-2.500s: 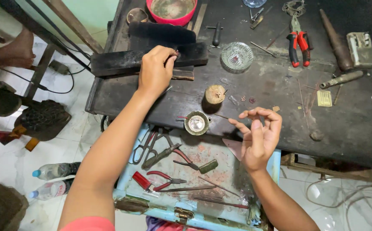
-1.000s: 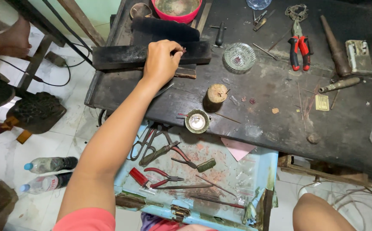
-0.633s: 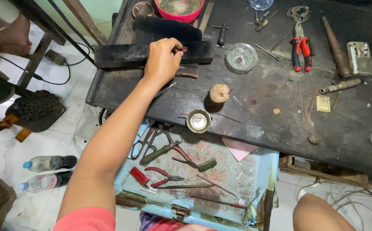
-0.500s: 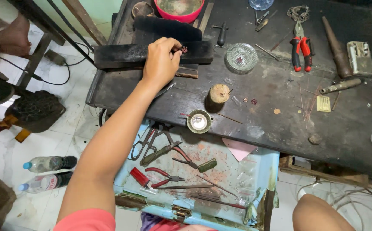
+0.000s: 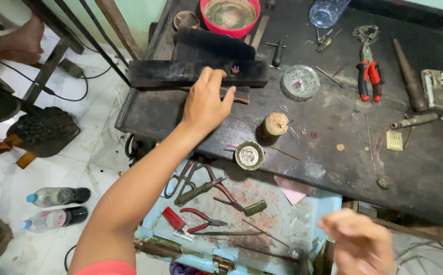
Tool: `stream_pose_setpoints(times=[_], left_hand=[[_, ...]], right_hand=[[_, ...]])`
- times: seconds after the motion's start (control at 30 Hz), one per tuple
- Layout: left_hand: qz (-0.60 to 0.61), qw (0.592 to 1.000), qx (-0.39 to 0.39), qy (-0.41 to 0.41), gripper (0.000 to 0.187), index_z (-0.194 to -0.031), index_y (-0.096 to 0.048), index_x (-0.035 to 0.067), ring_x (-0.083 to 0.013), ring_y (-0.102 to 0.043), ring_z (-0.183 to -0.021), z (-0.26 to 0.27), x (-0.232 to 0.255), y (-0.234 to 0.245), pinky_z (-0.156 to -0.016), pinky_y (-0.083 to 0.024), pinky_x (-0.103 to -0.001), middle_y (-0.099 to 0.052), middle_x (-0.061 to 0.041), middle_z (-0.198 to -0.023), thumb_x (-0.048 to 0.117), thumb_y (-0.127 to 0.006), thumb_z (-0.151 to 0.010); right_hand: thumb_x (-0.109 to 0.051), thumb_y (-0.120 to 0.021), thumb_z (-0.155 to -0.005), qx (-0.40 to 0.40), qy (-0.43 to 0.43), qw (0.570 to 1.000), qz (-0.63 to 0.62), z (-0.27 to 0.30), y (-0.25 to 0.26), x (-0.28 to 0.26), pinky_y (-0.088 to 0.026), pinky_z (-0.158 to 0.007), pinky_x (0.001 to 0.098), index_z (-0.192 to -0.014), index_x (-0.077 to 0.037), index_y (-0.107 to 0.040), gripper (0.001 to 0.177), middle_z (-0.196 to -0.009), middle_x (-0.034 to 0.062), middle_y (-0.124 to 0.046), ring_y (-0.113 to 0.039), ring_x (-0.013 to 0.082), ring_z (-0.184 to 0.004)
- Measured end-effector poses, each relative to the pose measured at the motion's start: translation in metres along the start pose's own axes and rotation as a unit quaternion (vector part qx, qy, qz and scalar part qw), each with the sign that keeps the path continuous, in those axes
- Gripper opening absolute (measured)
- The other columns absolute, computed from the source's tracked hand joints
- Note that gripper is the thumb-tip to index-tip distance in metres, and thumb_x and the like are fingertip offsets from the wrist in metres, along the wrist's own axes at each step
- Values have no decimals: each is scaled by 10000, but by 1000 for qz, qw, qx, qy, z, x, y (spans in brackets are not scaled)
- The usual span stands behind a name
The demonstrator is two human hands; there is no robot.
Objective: Soldering a small jewelry component using a torch and tweezers at a workbench.
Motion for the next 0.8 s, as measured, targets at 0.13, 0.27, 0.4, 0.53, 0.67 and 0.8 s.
stream_pose_setpoints(times=[0.13,0.27,0.4,0.53,0.67,0.8], left_hand=[[91,992,-70,-53,267,-1119,-640,-13,-254,-636,-791,51,48,35,-686,-510,-402,-620,-130,-934,197,-705,-967],[204,932,-291,-76,333,-1129,-642,-34,-259,-646,-761,150,93,65,-678,-556,-395,-654,-128,-922,244,-703,-957],[198,829,-523,-12,504,-1327,-571,75,-305,-596,-1030,251,91,72,-815,-490,-443,-569,-133,-1193,437,-697,-1001],[41,949,-314,11,469,-1200,-758,199,-267,-640,-882,320,92,83,-780,-492,-451,-663,-52,-1043,596,-565,-1041],[-21,970,-240,7,523,-1033,-822,242,-225,-695,-780,343,83,75,-728,-510,-417,-756,0,-838,708,-591,-972],[-10,968,-233,-93,161,-1042,-741,262,-211,-657,-788,356,71,72,-714,-489,-403,-714,37,-889,412,-706,-994]], right_hand=[[-158,-856,-795,-79,-47,972,216,-78,-51,23,-628,-820,262,-1168,-54,-673,428,-1148,117,-696,-693,167,-850],[-230,-831,-833,-115,-21,960,256,-120,-69,15,-553,-991,315,-1277,-52,-620,523,-1312,132,-680,-672,242,-1210],[-309,-808,-868,-175,10,945,275,-146,-95,17,-433,-1161,446,-1386,-35,-549,641,-1437,172,-598,-567,324,-1357],[-325,-832,-867,-185,34,938,291,-157,-114,28,-434,-1131,467,-1405,-12,-518,698,-1404,183,-608,-570,352,-1305],[-271,-820,-874,-155,32,940,302,-157,-121,41,-462,-1050,431,-1376,10,-540,640,-1305,170,-658,-583,339,-1212],[-266,-874,-803,-152,12,940,306,-158,-120,50,-457,-1063,434,-1379,-12,-535,716,-1306,158,-654,-577,338,-1233]])
Point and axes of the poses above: each hand's wrist, its own z-axis away from the middle knuckle, its own y-axis out of the back of the hand, x = y × z, the point moved 3 cm from there along -z, towards the middle knuckle
